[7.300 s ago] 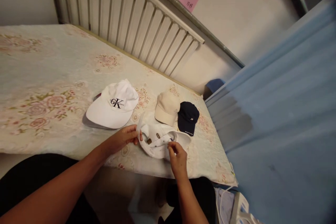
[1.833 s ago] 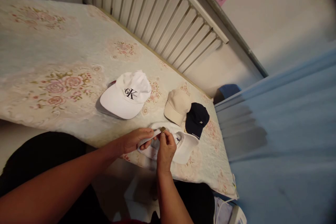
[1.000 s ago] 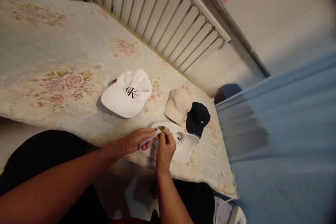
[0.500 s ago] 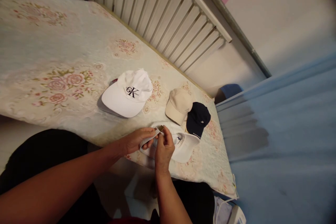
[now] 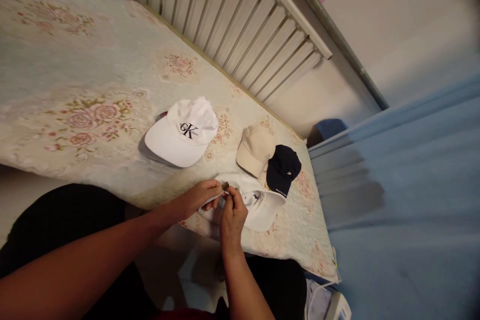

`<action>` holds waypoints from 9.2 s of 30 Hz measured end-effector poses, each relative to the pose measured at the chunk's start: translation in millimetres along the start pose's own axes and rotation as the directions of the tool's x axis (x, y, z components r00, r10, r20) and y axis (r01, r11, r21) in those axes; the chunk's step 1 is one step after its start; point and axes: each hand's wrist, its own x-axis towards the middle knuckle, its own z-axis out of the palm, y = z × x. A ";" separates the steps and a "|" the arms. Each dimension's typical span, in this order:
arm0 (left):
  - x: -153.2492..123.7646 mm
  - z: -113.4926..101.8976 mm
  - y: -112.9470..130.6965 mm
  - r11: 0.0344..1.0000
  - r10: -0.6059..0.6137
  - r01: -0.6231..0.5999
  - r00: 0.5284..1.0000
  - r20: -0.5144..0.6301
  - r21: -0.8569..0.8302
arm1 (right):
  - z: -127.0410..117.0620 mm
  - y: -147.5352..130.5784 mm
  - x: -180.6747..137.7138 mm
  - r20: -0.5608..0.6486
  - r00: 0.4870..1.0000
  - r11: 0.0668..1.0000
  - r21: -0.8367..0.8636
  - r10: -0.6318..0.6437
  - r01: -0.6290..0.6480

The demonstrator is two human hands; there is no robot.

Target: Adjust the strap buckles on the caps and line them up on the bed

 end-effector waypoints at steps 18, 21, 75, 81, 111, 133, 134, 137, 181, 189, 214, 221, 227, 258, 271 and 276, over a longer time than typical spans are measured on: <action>-2.7 7.1 -7.2 0.988 0.081 -0.056 0.980 -0.181 0.143 | -5.1 -3.0 5.7 -0.057 0.997 0.997 0.056 0.060 -0.057; -1.7 3.9 -10.3 0.998 0.056 -0.049 0.986 -0.155 0.049 | -4.7 -3.6 6.1 -0.057 0.997 0.997 0.055 0.048 -0.045; 0.5 11.7 -17.9 0.924 0.203 -0.101 0.947 -0.249 0.368 | -30.7 3.6 -6.7 0.123 0.852 0.749 0.424 0.509 -0.509; -2.2 6.9 -14.6 0.977 0.087 -0.066 0.991 -0.098 0.203 | -27.4 -3.1 -0.1 0.316 0.845 0.585 0.616 0.431 -0.528; 1.2 9.9 -13.8 0.971 -0.005 0.045 0.986 -0.169 0.233 | -9.9 0.3 8.8 0.116 0.879 0.717 0.534 0.463 -0.448; -10.0 10.6 5.9 0.899 0.280 -0.165 0.929 -0.243 0.406 | -9.5 -14.0 18.4 0.094 0.880 0.744 0.497 0.466 -0.446; -11.4 10.7 7.0 0.879 0.310 -0.179 0.919 -0.244 0.441 | -10.2 -15.5 20.5 0.092 0.881 0.743 0.501 0.465 -0.444; -13.9 11.2 5.8 0.827 0.357 -0.205 0.911 -0.207 0.524 | -12.3 -18.6 26.6 0.090 0.881 0.742 0.505 0.464 -0.442; -6.6 9.9 -14.4 0.811 0.328 -0.191 0.931 -0.161 0.553 | -7.8 -9.7 14.3 0.175 0.922 0.837 0.387 0.345 -0.387; -7.4 10.3 -14.9 0.783 0.345 -0.212 0.930 -0.126 0.585 | -2.2 -5.8 9.6 0.088 0.931 0.901 0.232 0.356 -0.366; -7.2 9.9 -13.4 0.831 0.325 -0.212 0.935 -0.140 0.514 | -8.2 -7.5 10.0 0.238 0.915 0.772 0.493 0.325 -0.402; -6.8 10.0 -13.0 0.817 0.329 -0.200 0.932 -0.151 0.541 | -6.2 -7.9 8.2 0.170 0.933 0.881 0.311 0.317 -0.356; -7.6 10.9 -12.4 0.788 0.327 -0.178 0.932 -0.156 0.590 | 1.8 -6.0 6.6 0.062 0.932 0.909 0.208 0.356 -0.361; -10.1 11.3 -8.5 0.741 0.335 -0.184 0.935 -0.119 0.646 | -4.5 -8.9 12.1 0.090 0.935 0.789 0.512 0.344 -0.339; -12.3 12.1 0.1 0.770 0.312 -0.202 0.947 -0.081 0.605 | -24.7 -0.5 30.3 0.319 0.922 0.462 0.798 0.221 -0.387; -14.1 11.7 4.9 0.782 0.293 -0.194 0.953 -0.074 0.592 | -22.0 7.1 28.0 0.346 0.907 0.403 0.815 0.238 -0.417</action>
